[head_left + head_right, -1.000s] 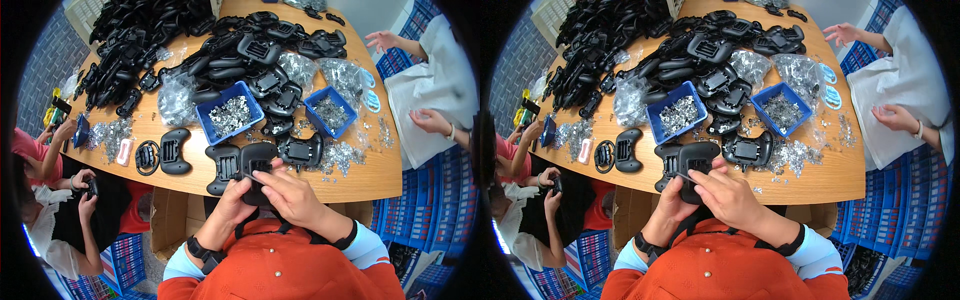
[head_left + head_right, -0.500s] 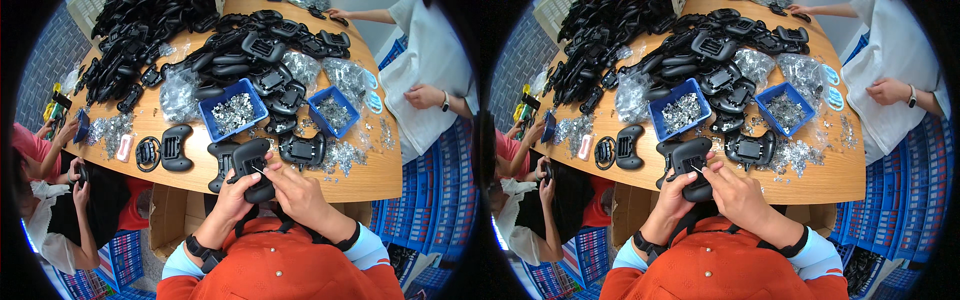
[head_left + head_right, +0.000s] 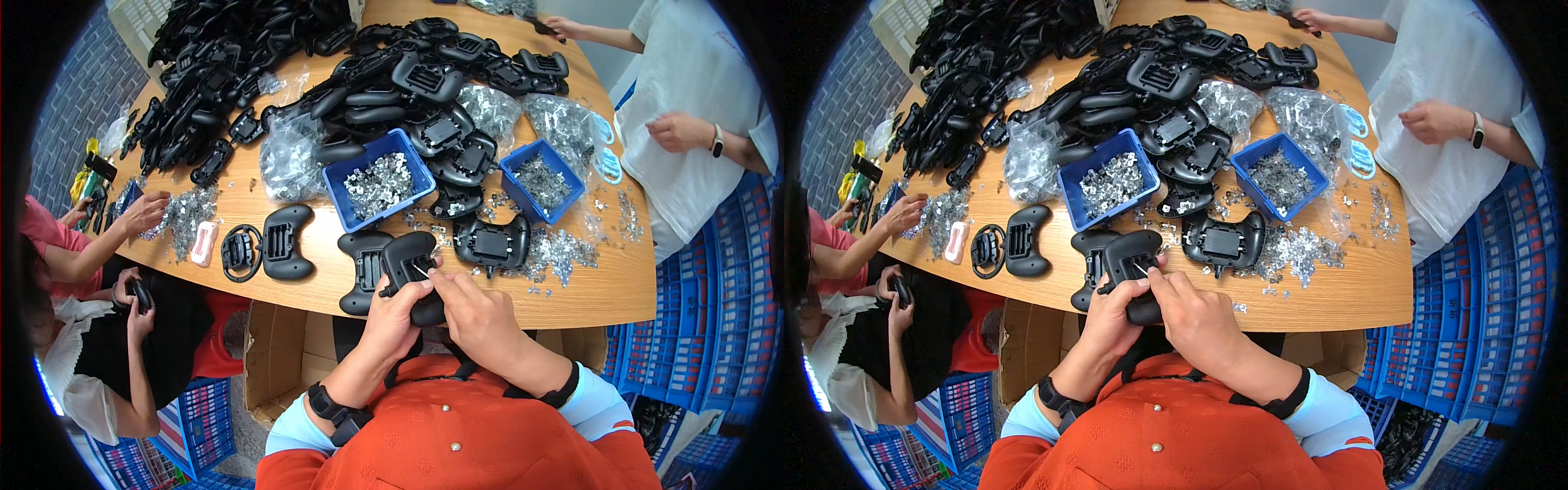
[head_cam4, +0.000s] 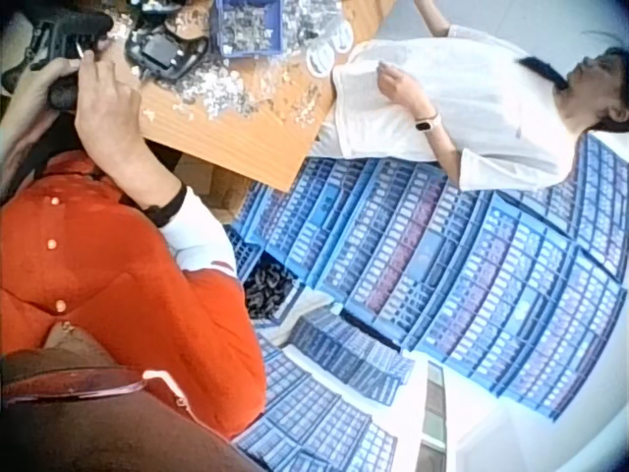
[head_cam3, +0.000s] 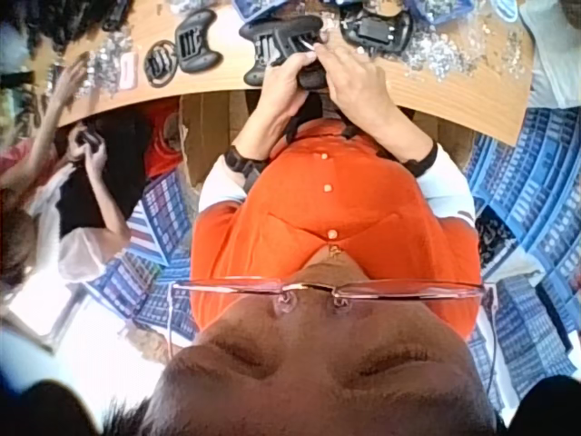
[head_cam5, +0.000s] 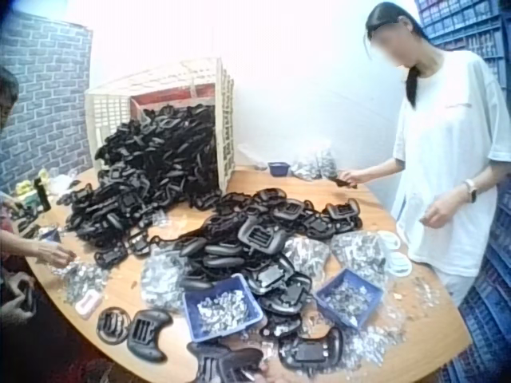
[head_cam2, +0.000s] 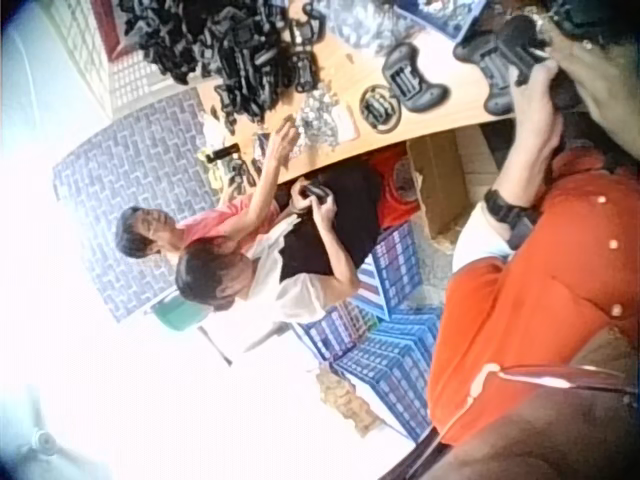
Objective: Assemble plastic components of a game controller using a small screwdriver tool.
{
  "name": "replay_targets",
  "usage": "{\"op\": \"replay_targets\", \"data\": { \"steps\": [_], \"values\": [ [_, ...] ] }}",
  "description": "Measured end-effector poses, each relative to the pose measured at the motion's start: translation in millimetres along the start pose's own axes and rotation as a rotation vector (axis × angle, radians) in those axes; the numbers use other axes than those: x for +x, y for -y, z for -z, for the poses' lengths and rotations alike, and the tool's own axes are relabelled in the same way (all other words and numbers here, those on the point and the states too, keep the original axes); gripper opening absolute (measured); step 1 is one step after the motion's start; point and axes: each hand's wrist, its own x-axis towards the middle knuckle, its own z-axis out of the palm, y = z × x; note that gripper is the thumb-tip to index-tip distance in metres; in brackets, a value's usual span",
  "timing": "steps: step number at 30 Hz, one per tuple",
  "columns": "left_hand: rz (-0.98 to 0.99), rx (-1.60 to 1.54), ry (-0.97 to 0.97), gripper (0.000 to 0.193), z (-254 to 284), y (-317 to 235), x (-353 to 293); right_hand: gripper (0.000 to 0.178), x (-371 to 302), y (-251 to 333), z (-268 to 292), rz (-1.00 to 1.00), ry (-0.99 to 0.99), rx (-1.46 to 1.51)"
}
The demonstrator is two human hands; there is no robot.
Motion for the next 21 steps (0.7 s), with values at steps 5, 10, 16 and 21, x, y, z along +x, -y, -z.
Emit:
{"op": "replay_targets", "data": {
  "steps": [5, 10, 16, 21],
  "values": [
    [0.059, 0.018, -0.053, 0.042, 6, 8, -1, 0.041, -2, -2, 11, -0.058, 0.151, 0.006],
    [0.029, -0.046, -0.046, 0.037, -12, -5, -1, 0.040, -7, -9, 8, -0.020, 0.042, 0.121],
    [0.072, -0.013, -0.041, 0.039, 1, 7, 1, 0.038, -2, -3, 10, -0.076, 0.057, 0.078],
    [0.103, 0.011, -0.061, 0.039, 2, 12, 2, 0.038, -4, -7, 9, -0.041, 0.110, -0.018]
  ]
}}
